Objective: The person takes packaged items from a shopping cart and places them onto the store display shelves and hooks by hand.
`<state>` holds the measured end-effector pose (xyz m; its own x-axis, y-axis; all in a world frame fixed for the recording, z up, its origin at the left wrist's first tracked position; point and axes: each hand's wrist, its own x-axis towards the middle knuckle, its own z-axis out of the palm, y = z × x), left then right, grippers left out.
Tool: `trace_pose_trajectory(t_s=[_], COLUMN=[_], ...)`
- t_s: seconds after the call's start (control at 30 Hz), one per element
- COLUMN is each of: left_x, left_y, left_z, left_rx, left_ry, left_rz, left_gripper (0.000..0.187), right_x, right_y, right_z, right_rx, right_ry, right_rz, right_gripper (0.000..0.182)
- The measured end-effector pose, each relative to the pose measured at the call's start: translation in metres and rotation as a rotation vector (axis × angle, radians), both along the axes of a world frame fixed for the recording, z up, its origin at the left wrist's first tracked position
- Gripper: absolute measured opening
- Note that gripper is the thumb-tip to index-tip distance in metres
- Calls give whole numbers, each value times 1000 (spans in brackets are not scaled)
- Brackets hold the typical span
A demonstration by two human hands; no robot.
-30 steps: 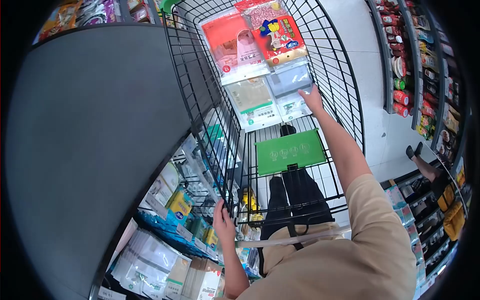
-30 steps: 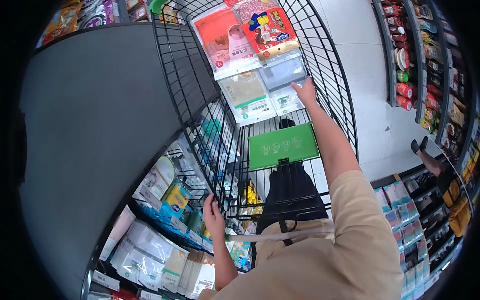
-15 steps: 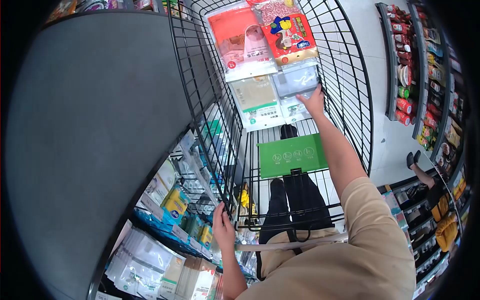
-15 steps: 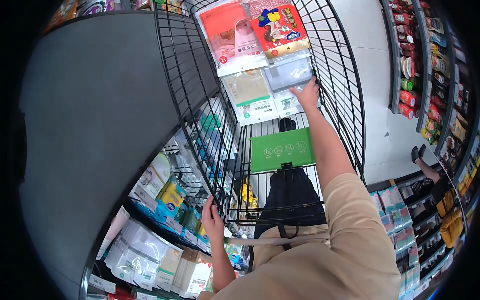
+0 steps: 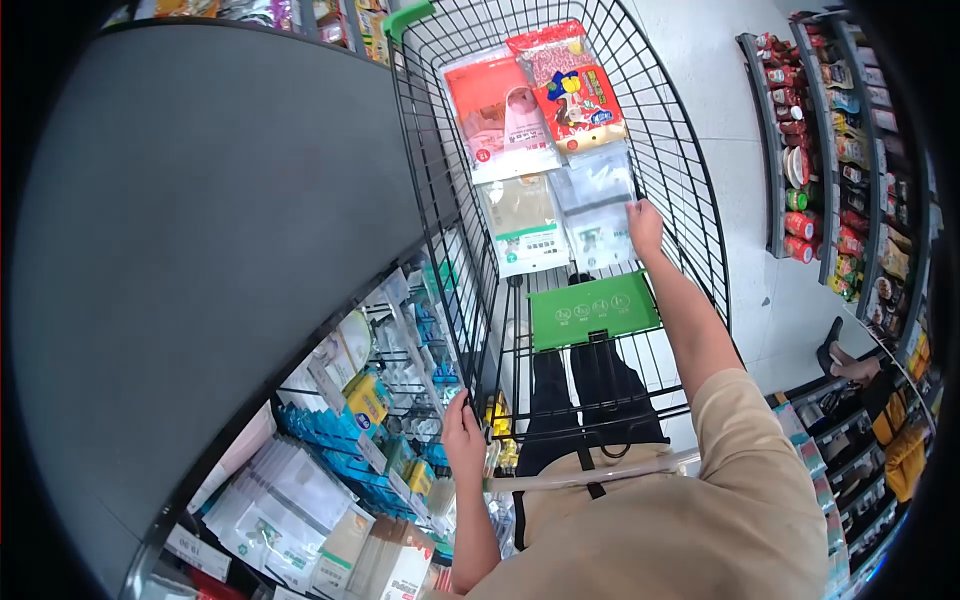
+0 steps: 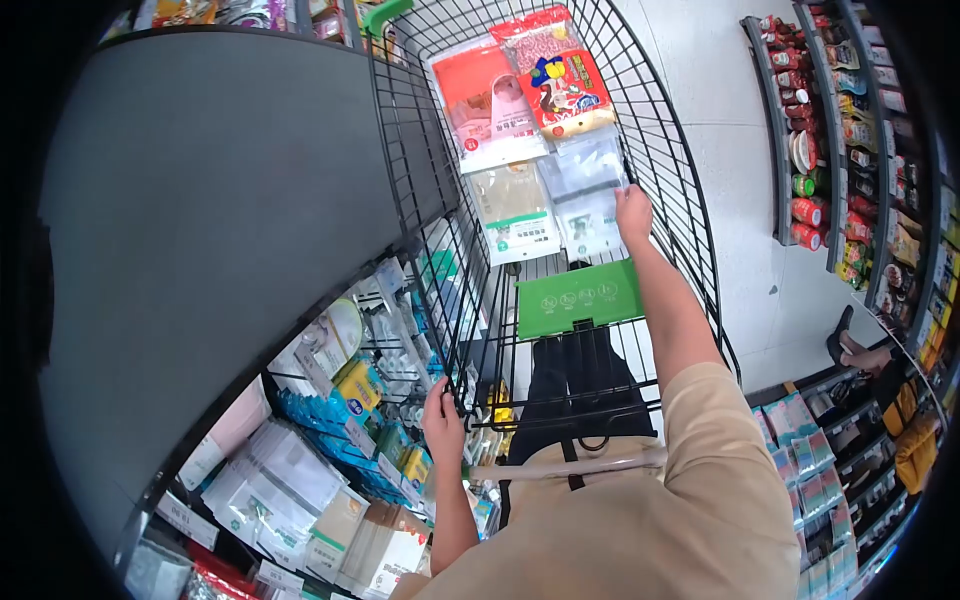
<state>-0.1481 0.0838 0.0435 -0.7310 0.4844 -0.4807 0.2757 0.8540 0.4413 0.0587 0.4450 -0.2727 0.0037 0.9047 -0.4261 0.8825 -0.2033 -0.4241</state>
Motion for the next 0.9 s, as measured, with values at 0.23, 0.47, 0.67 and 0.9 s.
trace_pose_trajectory(t_s=[0.23, 0.47, 0.67, 0.9], left_x=[0, -4, -10, -6], left_y=[3, -15, -13, -4], left_z=[11, -6, 15, 106], left_rx=[64, 184, 554, 1137], left_ry=[-12, 22, -8, -571], left_rz=[-47, -34, -35, 510], left_gripper=[28, 29, 36, 39], right_x=[-8, -17, -58, -73], right_y=[-25, -81, -165, -252], right_z=[74, 158, 345, 389], right_rx=[59, -110, -513, -719], right_ry=[90, 678, 1460, 1413], right_rz=[-92, -403, -533, -38], right_gripper=[27, 21, 24, 26])
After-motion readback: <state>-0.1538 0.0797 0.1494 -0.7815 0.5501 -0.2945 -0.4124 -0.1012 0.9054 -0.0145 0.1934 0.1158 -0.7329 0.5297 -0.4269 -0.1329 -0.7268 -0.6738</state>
